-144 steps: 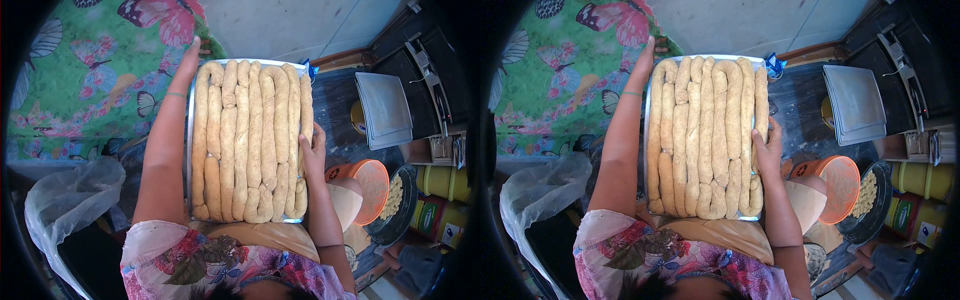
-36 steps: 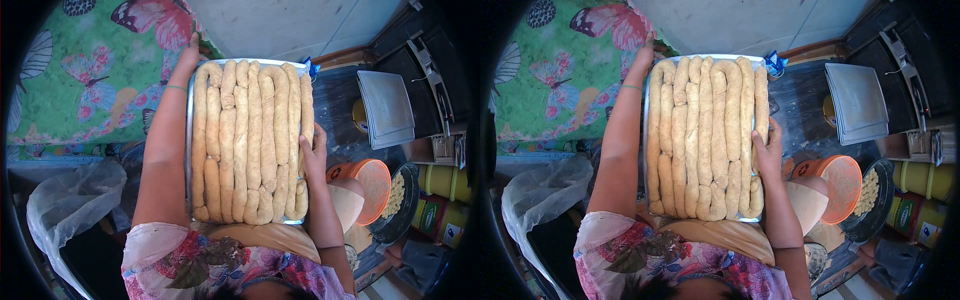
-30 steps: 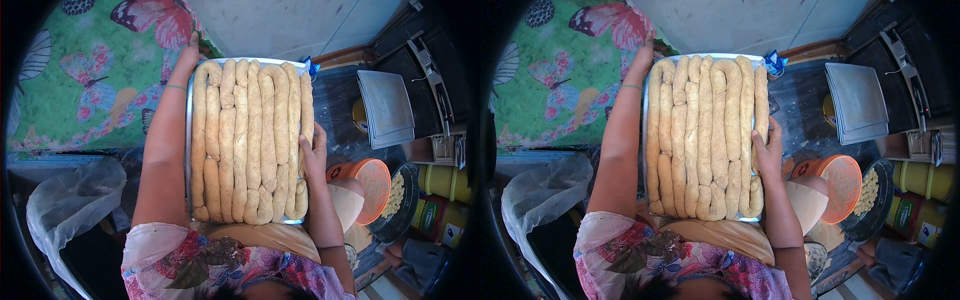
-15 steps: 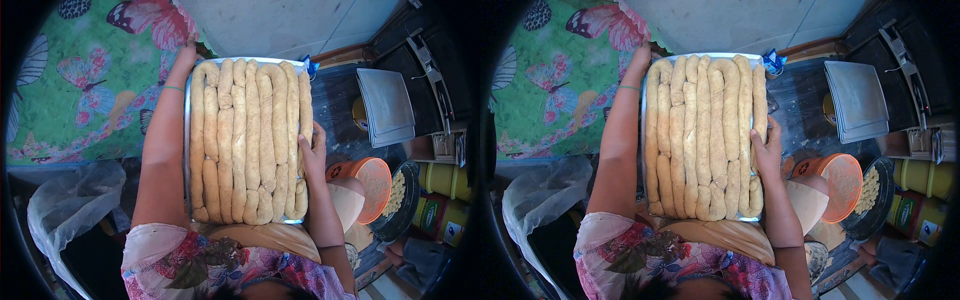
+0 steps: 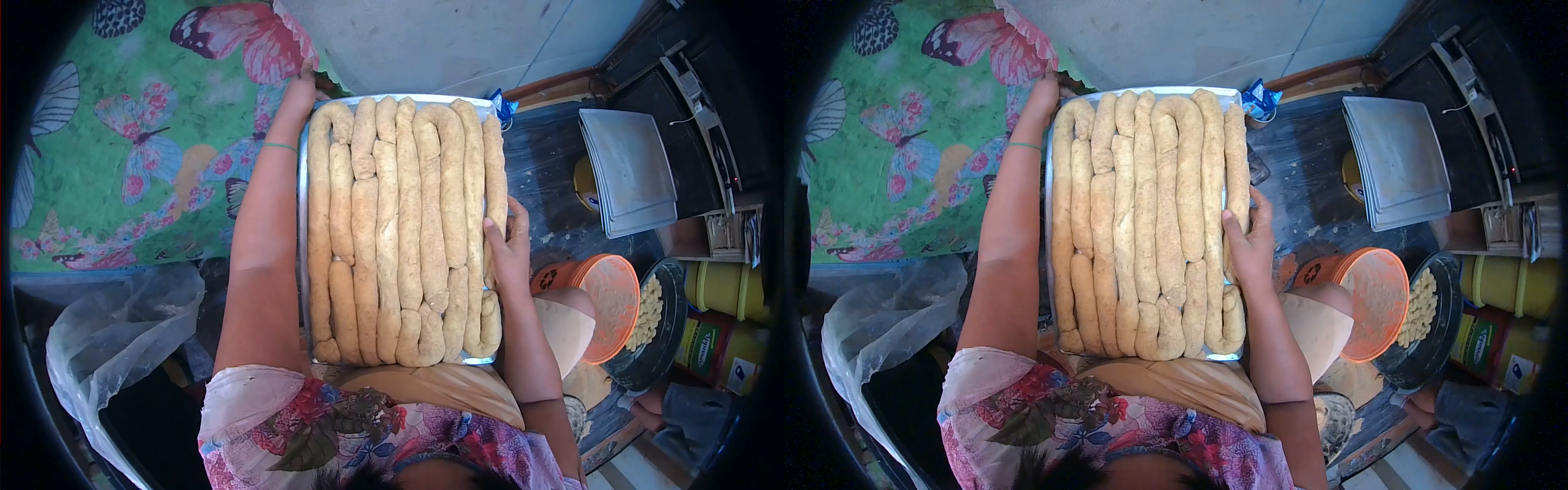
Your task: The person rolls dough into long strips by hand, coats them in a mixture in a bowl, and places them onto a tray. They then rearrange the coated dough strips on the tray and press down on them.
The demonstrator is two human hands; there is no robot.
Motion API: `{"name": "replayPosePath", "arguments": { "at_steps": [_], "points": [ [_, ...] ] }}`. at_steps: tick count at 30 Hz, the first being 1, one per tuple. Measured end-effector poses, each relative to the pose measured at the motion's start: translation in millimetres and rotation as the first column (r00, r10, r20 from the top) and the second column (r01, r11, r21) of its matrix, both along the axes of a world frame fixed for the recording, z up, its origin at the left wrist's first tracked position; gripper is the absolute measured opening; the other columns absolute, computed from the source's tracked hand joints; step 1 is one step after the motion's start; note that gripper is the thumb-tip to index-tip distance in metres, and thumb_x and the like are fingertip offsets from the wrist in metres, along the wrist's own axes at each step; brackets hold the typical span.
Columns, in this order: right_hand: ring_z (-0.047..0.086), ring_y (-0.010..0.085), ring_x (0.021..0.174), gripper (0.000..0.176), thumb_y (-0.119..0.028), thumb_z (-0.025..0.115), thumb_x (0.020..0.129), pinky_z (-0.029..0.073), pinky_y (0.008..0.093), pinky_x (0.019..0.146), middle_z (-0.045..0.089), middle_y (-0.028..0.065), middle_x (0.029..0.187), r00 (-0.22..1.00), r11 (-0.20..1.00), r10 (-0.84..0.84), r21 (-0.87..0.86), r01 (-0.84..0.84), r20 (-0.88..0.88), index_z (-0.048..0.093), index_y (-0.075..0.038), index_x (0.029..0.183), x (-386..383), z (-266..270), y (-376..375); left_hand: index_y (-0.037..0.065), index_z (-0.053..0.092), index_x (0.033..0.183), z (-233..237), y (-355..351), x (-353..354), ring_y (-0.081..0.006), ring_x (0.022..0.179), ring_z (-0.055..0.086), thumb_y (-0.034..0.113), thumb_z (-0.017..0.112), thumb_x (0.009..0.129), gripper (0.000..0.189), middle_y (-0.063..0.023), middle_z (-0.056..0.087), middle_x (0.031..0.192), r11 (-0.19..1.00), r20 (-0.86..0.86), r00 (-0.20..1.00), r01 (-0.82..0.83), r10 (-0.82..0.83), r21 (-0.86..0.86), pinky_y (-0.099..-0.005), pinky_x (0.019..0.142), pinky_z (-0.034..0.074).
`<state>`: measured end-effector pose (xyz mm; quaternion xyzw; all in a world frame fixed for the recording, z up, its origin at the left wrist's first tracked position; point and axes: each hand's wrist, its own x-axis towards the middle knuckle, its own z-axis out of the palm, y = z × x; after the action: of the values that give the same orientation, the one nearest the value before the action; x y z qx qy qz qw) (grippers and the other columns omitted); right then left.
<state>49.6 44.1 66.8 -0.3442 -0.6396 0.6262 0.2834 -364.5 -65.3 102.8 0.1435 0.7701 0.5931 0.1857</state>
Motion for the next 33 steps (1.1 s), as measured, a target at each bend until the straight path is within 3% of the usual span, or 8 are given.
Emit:
{"name": "replayPosePath", "arguments": {
  "at_steps": [15,21,33],
  "points": [
    [0.055,0.0203,0.102,0.053,-0.009,0.060,0.086,0.043,0.0312,0.090,0.056,0.0179,0.112,1.000,1.000,0.011,0.022,-0.011,-0.009,0.036,0.000,0.133,-0.2,-3.1,1.9,-0.006,0.066,0.089,6.2,-3.0,9.7,-0.0215,0.062,0.059,0.051,0.029,0.097,0.068,-0.0154,0.066,0.077,1.000,-0.034,0.999,0.010,-0.010,0.006,-0.0339,0.068,0.048],
    [0.055,0.0204,0.101,0.052,-0.009,0.059,0.087,0.043,0.0312,0.089,0.056,0.0177,0.110,1.000,0.999,0.011,0.040,-0.011,0.002,0.036,0.000,0.133,-0.1,0.9,0.5,-0.006,0.065,0.089,7.0,-4.0,9.4,-0.0220,0.064,0.060,0.052,0.030,0.096,0.069,-0.0151,0.066,0.080,1.000,0.048,0.999,0.008,-0.009,0.012,-0.0347,0.066,0.049],
    [0.056,0.0198,0.098,0.051,-0.009,0.060,0.086,0.044,0.0312,0.087,0.057,0.0169,0.109,1.000,0.999,0.013,0.039,-0.012,-0.016,0.038,-0.001,0.132,0.0,-5.2,2.3,-0.005,0.066,0.085,4.4,-4.0,10.9,-0.0200,0.059,0.055,0.054,0.030,0.096,0.070,-0.0138,0.064,0.076,0.999,0.000,1.000,-0.009,0.009,0.037,-0.0330,0.064,0.047]
  ]
}}
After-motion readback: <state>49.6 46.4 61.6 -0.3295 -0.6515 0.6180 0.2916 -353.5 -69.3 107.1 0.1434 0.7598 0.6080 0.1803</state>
